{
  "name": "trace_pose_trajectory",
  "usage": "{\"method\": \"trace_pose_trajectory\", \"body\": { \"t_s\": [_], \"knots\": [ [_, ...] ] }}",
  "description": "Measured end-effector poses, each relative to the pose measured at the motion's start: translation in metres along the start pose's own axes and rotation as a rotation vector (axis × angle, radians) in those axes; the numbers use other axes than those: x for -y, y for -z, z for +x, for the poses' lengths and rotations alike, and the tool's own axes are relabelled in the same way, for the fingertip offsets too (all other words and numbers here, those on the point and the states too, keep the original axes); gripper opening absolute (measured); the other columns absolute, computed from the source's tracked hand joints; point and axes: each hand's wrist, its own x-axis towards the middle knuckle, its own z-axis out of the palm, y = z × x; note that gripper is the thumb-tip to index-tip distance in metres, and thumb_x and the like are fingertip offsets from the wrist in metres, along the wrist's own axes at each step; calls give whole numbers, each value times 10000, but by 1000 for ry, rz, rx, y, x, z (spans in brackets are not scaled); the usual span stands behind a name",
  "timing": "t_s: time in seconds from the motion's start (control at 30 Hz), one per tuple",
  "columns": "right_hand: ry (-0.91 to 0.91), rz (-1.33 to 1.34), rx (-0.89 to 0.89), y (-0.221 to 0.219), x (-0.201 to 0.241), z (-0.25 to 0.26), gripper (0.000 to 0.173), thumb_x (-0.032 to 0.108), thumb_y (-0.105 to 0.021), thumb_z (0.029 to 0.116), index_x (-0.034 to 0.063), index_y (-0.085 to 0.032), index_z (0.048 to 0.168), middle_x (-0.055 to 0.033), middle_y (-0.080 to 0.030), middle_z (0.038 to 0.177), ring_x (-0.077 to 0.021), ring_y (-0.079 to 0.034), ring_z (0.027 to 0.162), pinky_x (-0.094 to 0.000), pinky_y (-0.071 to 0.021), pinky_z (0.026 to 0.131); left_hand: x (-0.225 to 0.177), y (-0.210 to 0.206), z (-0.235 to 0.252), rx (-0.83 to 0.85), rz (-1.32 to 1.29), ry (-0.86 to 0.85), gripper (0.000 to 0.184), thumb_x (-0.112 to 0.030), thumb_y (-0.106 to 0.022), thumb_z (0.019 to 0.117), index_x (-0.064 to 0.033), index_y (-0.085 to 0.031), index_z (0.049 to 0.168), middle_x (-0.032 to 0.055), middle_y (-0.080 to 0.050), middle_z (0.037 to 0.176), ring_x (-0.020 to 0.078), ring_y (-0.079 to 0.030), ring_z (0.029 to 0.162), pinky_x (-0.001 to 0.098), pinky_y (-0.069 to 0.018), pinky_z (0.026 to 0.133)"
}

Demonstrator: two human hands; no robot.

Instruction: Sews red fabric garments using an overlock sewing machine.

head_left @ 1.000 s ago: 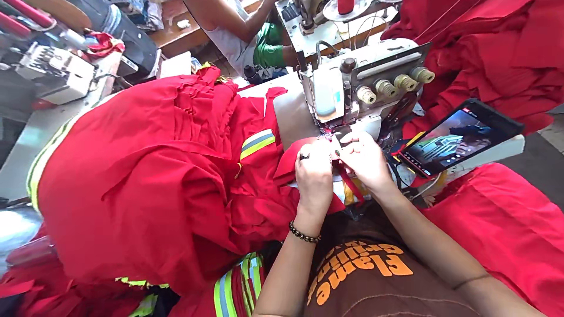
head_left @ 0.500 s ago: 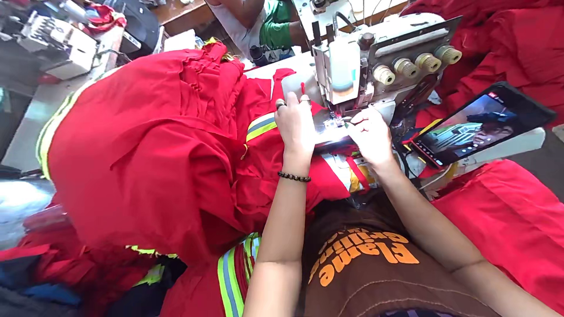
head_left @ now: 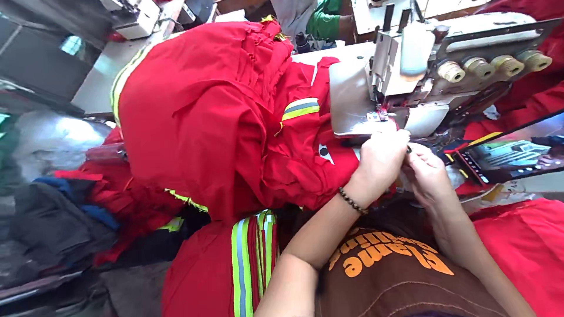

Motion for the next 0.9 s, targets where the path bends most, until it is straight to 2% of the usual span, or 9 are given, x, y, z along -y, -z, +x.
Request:
{"method": "trace_pose_trajectory", "body": {
  "t_s": [0.13,0.23,0.37,0.43,0.53,0.6,0.7,0.8,0.9],
  "knots": [
    [68,89,-80,8,7,-3,147,30,-552,1021,36,-623,1149,13,-712,979,-76,-691,913,-279,-582,885,-9,-5,4,-103,-187,-6,137,-12,-706,889,-41,-780,1000,130,-686,905,235,-683,743,360,-577,607],
    [114,102,-71,3,14,-5,165,22,-533,1027,81,-592,1169,36,-713,995,-59,-699,905,-257,-599,843,2,29,-15,-94,-333,73,165,-107,-661,979,-12,-758,1073,141,-732,1010,241,-714,903,387,-595,797],
    [166,-438,351,-10,22,-10,274,179,-505,1043,-11,-704,1041,-25,-678,946,-5,-618,873,-232,-531,836,87,85,-67,-207,-9,327,251,-187,-569,1045,-26,-726,1156,138,-723,1154,257,-687,1098,432,-553,953],
    [210,-654,505,-42,22,-10,325,282,-520,1051,45,-734,995,-57,-684,879,-103,-626,834,-349,-511,791,137,102,-92,-124,255,428,283,-142,-519,1055,-3,-685,1237,197,-689,1231,374,-644,1177,543,-506,1000],
    [328,-816,498,-101,7,-2,280,274,-656,999,40,-723,1137,-170,-716,1043,-322,-701,959,-542,-564,855,175,107,-111,90,544,526,355,-72,-564,1017,34,-608,1353,263,-656,1261,457,-620,1185,609,-472,1005],
    [245,-909,568,-135,-2,9,331,285,-685,980,52,-683,1214,-193,-679,1162,-366,-691,995,-587,-555,853,176,108,-113,161,614,550,289,-83,-584,1006,26,-668,1260,260,-678,1153,449,-645,1114,595,-496,959],
    [218,-976,621,-154,-1,14,245,233,-646,995,30,-690,1125,-199,-659,1175,-376,-684,1002,-585,-549,850,167,127,-107,66,485,579,176,-81,-611,990,34,-741,1019,240,-705,1066,416,-684,1050,569,-548,904],
    [453,-852,427,-138,12,14,148,163,-682,956,17,-707,966,-175,-671,1027,-332,-697,864,-533,-581,738,153,149,-94,-185,276,506,151,-83,-630,979,11,-747,998,202,-706,1045,340,-706,976,510,-573,856],
    [666,-690,241,-108,34,20,86,111,-694,929,27,-694,950,-128,-676,1014,-244,-689,869,-435,-600,732,136,164,-59,-379,-78,319,155,-59,-606,991,31,-703,1072,163,-669,1195,213,-639,1144,373,-523,994]
  ]
}}
